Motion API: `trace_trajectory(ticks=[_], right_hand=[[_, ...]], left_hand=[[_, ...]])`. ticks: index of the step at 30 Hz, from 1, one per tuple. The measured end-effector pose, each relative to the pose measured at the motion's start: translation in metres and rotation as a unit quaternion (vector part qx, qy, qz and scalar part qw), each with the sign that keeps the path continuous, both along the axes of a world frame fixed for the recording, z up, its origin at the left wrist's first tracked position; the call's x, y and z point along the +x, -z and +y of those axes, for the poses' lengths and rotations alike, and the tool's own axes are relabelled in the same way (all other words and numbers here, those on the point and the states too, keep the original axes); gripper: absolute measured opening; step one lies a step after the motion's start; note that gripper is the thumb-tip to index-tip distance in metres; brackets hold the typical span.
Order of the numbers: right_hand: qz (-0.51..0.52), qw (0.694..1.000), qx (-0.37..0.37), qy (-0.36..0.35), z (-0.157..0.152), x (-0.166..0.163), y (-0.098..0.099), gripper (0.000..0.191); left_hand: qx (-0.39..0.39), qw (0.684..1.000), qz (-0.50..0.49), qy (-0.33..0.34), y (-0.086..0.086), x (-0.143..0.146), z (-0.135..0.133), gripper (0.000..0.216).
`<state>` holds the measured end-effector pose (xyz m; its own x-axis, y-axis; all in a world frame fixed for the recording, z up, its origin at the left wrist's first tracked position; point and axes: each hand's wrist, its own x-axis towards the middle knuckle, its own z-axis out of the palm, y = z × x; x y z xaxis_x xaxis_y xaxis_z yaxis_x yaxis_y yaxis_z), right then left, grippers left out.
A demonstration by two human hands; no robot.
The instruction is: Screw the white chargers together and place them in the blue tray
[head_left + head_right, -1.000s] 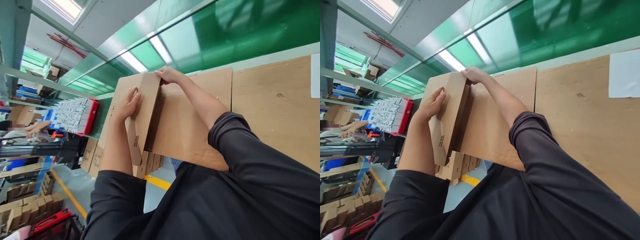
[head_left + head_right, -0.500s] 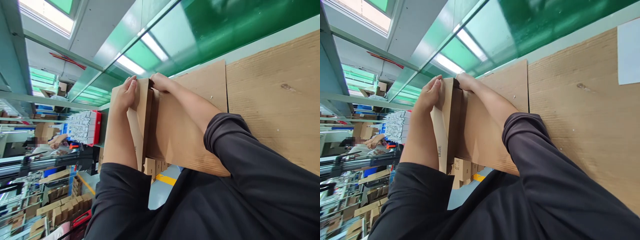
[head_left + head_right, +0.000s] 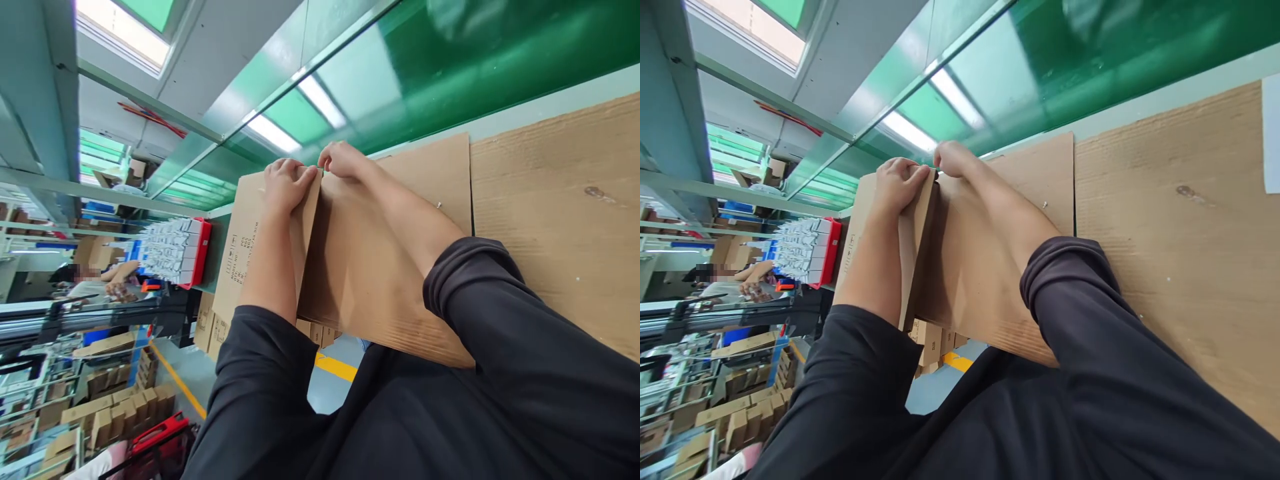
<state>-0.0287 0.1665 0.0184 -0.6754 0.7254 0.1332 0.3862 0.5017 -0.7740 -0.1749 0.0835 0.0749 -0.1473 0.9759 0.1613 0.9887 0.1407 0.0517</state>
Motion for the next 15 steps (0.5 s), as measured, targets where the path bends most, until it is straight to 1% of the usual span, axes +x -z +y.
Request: trace_trajectory(ticks=[3, 5, 6, 9, 11, 13, 15], right_hand=[[0.037, 0.999, -0.027, 0.007, 0.009, 0.006, -0.002, 0.035], [0.043, 0.998, -0.038, 0.013, 0.01, 0.004, 0.002, 0.031], [0.041, 0.999, -0.031, 0.019, 0.009, 0.002, 0.005, 0.029], [0.029, 0.999, 0.019, 0.026, 0.003, -0.007, 0.013, 0.031], [0.02, 0.999, 0.05, 0.009, -0.002, -0.012, 0.016, 0.035], [-0.013, 0.997, 0.078, -0.011, -0.008, -0.016, 0.016, 0.037], [-0.06, 0.992, 0.105, -0.021, -0.012, -0.017, 0.015, 0.04]], left_hand=[[-0.03, 0.998, 0.026, -0.039, 0.002, 0.012, -0.004, 0.039], [-0.039, 0.996, 0.048, -0.061, 0.005, 0.02, -0.008, 0.04], [-0.037, 0.995, 0.06, -0.067, 0.007, 0.023, -0.01, 0.041], [-0.023, 0.993, 0.091, -0.071, 0.015, 0.03, -0.012, 0.047], [-0.019, 0.992, 0.103, -0.072, 0.019, 0.033, -0.01, 0.05], [-0.023, 0.991, 0.113, -0.07, 0.019, 0.035, -0.01, 0.053], [-0.03, 0.989, 0.129, -0.06, 0.016, 0.038, -0.018, 0.057]])
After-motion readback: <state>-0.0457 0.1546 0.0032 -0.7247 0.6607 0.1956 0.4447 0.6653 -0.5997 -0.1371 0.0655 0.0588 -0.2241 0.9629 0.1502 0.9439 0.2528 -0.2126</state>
